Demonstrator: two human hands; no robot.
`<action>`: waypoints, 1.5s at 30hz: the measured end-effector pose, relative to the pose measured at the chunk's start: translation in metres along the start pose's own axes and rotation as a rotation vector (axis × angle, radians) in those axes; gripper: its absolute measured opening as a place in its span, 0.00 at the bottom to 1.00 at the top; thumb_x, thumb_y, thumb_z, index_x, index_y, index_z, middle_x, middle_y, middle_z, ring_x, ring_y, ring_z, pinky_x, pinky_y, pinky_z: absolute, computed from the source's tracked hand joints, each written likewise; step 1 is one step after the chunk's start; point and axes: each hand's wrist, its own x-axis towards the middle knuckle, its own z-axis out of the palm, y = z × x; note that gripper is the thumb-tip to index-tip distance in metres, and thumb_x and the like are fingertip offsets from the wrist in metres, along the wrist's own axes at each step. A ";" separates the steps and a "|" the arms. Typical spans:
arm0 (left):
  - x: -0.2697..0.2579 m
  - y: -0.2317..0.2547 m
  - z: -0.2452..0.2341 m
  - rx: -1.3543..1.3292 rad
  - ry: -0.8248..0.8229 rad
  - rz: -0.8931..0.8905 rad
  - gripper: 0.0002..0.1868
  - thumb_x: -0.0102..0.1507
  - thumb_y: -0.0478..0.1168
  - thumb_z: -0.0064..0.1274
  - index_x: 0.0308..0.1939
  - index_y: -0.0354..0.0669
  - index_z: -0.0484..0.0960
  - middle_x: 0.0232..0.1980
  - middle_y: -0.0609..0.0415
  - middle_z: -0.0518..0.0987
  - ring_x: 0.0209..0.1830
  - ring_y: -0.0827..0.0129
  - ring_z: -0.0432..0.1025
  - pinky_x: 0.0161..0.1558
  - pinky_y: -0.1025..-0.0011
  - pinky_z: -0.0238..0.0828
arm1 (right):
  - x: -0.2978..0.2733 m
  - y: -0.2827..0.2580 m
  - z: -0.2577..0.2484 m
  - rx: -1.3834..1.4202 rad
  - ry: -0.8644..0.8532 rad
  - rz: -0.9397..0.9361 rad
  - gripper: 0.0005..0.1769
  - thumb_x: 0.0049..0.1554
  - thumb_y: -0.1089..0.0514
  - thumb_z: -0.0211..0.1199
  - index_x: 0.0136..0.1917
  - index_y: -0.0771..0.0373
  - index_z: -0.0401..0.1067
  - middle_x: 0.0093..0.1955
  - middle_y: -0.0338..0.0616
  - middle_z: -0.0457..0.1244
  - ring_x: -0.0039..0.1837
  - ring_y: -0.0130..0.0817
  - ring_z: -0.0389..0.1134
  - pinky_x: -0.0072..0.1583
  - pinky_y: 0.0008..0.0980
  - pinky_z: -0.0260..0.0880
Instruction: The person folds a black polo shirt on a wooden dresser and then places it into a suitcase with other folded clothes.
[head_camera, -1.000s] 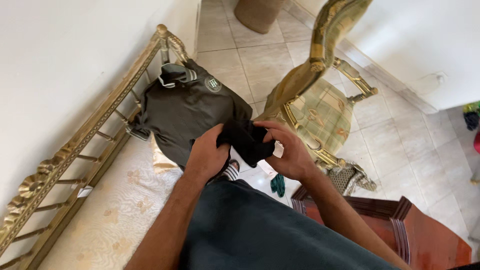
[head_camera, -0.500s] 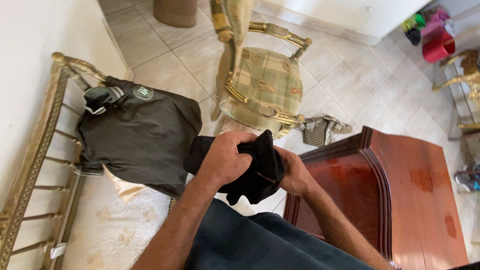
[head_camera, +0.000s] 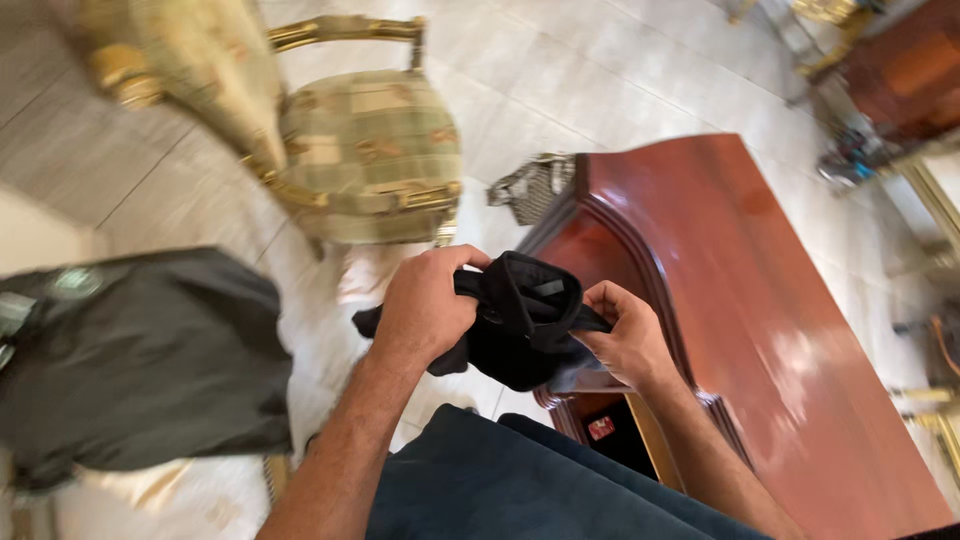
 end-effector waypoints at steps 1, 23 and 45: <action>0.006 0.009 0.014 0.000 -0.030 0.028 0.22 0.46 0.28 0.56 0.44 0.46 0.88 0.35 0.42 0.84 0.38 0.49 0.79 0.43 0.59 0.75 | -0.005 0.005 -0.019 -0.066 0.019 0.027 0.11 0.51 0.68 0.72 0.44 0.64 0.71 0.38 0.34 0.66 0.41 0.19 0.64 0.42 0.23 0.65; 0.148 0.124 0.285 -0.030 -0.554 -0.188 0.19 0.63 0.31 0.39 0.55 0.45 0.79 0.32 0.45 0.86 0.26 0.62 0.82 0.31 0.64 0.76 | -0.117 0.082 -0.213 0.135 1.195 0.391 0.07 0.58 0.66 0.66 0.50 0.68 0.74 0.35 0.34 0.68 0.36 0.16 0.66 0.38 0.17 0.64; 0.205 0.132 0.529 0.538 -1.281 0.754 0.48 0.60 0.47 0.62 0.78 0.41 0.51 0.81 0.39 0.50 0.82 0.48 0.44 0.77 0.50 0.45 | -0.031 0.182 -0.293 -0.139 1.115 0.730 0.26 0.53 0.50 0.70 0.63 0.60 0.73 0.60 0.49 0.70 0.64 0.38 0.72 0.63 0.38 0.71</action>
